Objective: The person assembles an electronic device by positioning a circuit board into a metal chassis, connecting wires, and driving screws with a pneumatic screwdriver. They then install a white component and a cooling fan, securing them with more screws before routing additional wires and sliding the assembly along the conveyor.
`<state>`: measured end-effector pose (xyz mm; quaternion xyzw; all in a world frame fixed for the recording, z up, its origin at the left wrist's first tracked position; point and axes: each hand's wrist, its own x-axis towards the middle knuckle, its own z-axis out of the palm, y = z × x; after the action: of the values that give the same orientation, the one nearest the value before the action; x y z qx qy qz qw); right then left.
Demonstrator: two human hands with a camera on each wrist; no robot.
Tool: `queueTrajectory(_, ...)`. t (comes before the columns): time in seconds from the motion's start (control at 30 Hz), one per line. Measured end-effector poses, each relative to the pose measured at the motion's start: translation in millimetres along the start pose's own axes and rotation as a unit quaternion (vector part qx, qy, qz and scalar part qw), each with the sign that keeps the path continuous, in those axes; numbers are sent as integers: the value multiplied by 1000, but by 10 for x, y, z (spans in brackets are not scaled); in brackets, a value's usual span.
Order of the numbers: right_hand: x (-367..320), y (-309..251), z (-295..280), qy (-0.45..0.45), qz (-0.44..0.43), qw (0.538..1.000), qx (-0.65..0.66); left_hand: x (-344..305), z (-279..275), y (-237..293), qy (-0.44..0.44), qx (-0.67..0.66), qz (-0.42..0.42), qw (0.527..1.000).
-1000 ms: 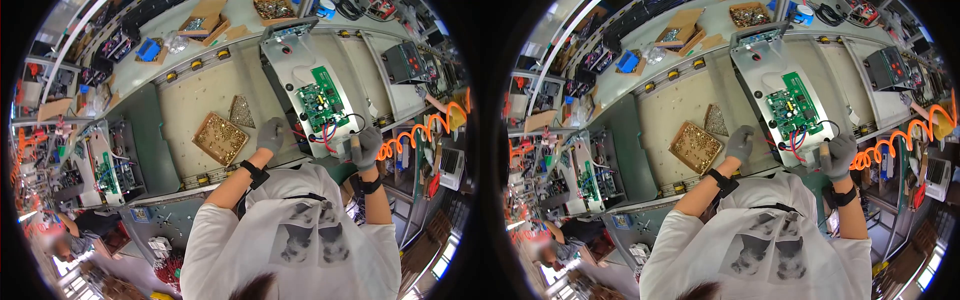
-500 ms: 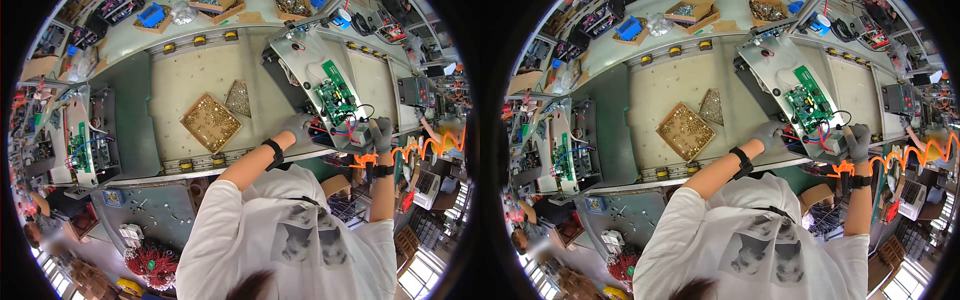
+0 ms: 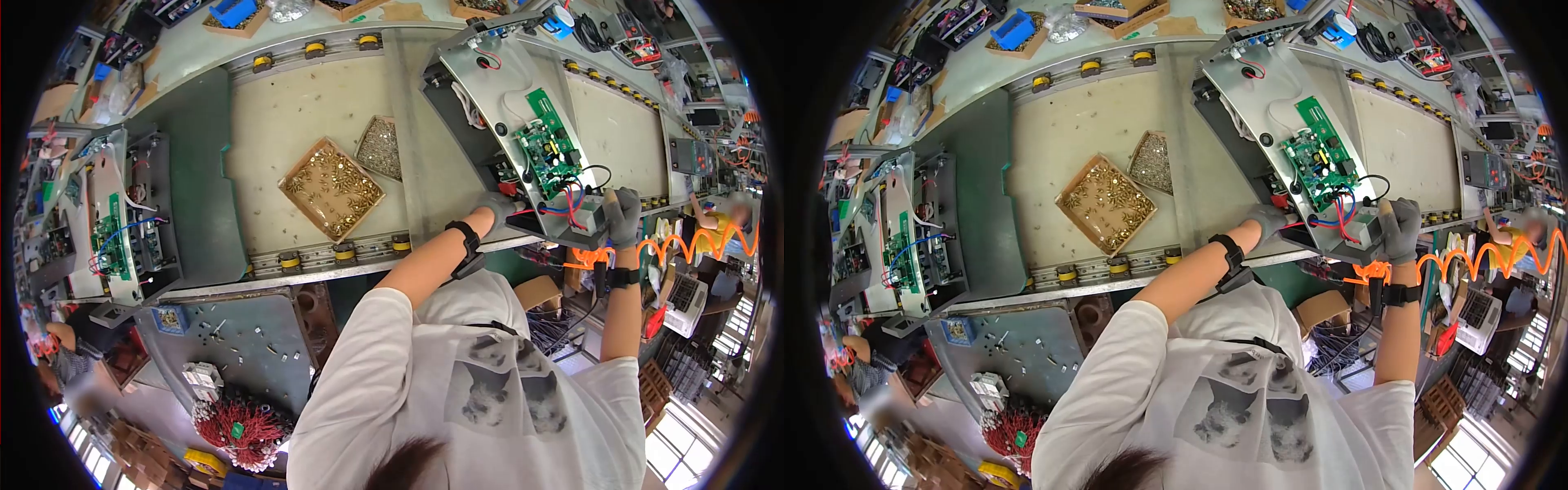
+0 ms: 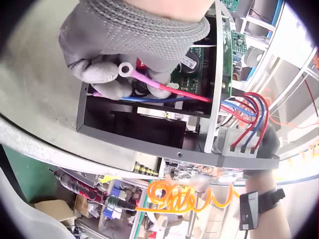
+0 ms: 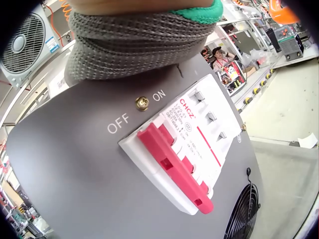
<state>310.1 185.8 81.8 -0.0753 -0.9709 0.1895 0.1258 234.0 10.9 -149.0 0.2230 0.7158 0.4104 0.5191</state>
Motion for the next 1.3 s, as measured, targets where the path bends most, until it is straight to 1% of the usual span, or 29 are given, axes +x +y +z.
queueTrajectory(0.03, 0, -8, 3, 0, 3, 1000, 0, -8, 21, 7, -2, 1, 0, 1000)
queueTrajectory(0.1, -2, -51, 4, 9, 11, 1000, 14, -52, 86, 42, 13, -113, -31, 993)
queueTrajectory(0.13, -7, -49, 3, 10, 12, 1000, 14, 17, 222, -77, 11, -112, -31, 993)
queueTrajectory(0.17, -9, -41, -1, 6, 7, 1000, 20, 56, 365, -217, 45, -215, 20, 975)
queueTrajectory(0.2, -4, -32, -5, 3, 2, 1000, 25, 113, 448, -295, 78, -314, 72, 944)
queueTrajectory(0.23, 0, -29, -9, 6, 4, 1000, 25, -8, 311, -101, 74, -380, -66, 919)
queueTrajectory(0.27, 4, -27, -9, 10, -5, 1000, 21, -143, 219, -32, 72, -377, -65, 921)
queueTrajectory(0.33, -11, -39, -6, 16, -10, 1000, 16, -331, 121, -84, 47, -526, -81, 845)
queueTrajectory(0.37, -7, -58, -9, 18, -3, 1000, 20, -412, 2, -172, 35, -359, -13, 933)
queueTrajectory(0.47, 7, -83, -12, 29, -3, 999, 25, -647, -159, -160, 79, -310, 3, 947)
queueTrajectory(0.5, 1, -70, -10, 27, -6, 999, 24, -743, -262, -100, 77, -307, 3, 949)
queueTrajectory(0.53, -8, -63, -9, 25, -8, 999, 23, -852, -374, -11, 83, -155, -8, 984)
queueTrajectory(0.57, -8, -71, -1, 30, -12, 999, 22, -931, -441, 67, 89, -1, -19, 996)
queueTrajectory(0.6, -16, -73, -4, 32, -10, 999, 22, -988, -448, 115, 88, 1, -18, 996)
queueTrajectory(0.63, -14, -74, -3, 29, -8, 999, 19, -1048, -443, 149, 111, 195, 18, 974)
queueTrajectory(0.67, -13, -69, 4, 26, -6, 1000, 17, -1095, -457, 183, 131, 381, 54, 914)
queueTrajectory(0.7, -18, -57, 9, 27, -4, 999, 17, -1153, -503, 230, 130, 382, 54, 913)
queueTrajectory(0.77, -23, -27, 5, 20, -14, 1000, 7, -1296, -629, 295, 41, 360, 18, 932)
queueTrajectory(0.87, -22, -25, 13, 21, -10, 1000, 7, -1554, -948, 159, 52, 319, 12, 946)
queueTrajectory(0.93, -13, -53, 15, 21, -10, 1000, 11, -1866, -1175, 45, 91, 306, 39, 947)
queueTrajectory(0.97, -12, -69, 8, 21, -10, 1000, 14, -1991, -1244, 44, 91, 306, 38, 947)
queueTrajectory(1.03, -11, -112, -8, 16, -5, 1000, 7, -2160, -1309, 77, 129, 235, 37, 963)
queueTrajectory(1.07, -7, -131, -16, 12, -2, 1000, -1, -2130, -1245, 48, 128, 235, 37, 963)
queueTrajectory(1.1, -2, -146, -17, 13, -2, 1000, -1, -2046, -1144, -5, 258, 219, 95, 936)
queueTrajectory(1.13, 0, -166, -12, 19, -2, 1000, 4, -1992, -1072, 7, 382, 197, 151, 890)
queueTrajectory(1.17, -7, -189, -3, 23, -1, 1000, 10, -1931, -1032, 42, 381, 199, 152, 890)
queueTrajectory(1.23, 3, -236, 1, 23, -4, 1000, 12, -1781, -1008, 172, 452, 36, 225, 863)
queueTrajectory(1.27, 11, -253, 2, 24, -6, 1000, 15, -1744, -1002, 247, 452, 37, 226, 862)
queueTrajectory(1.3, 13, -267, 3, 25, -7, 1000, 14, -1735, -1004, 349, 447, -29, 227, 865)
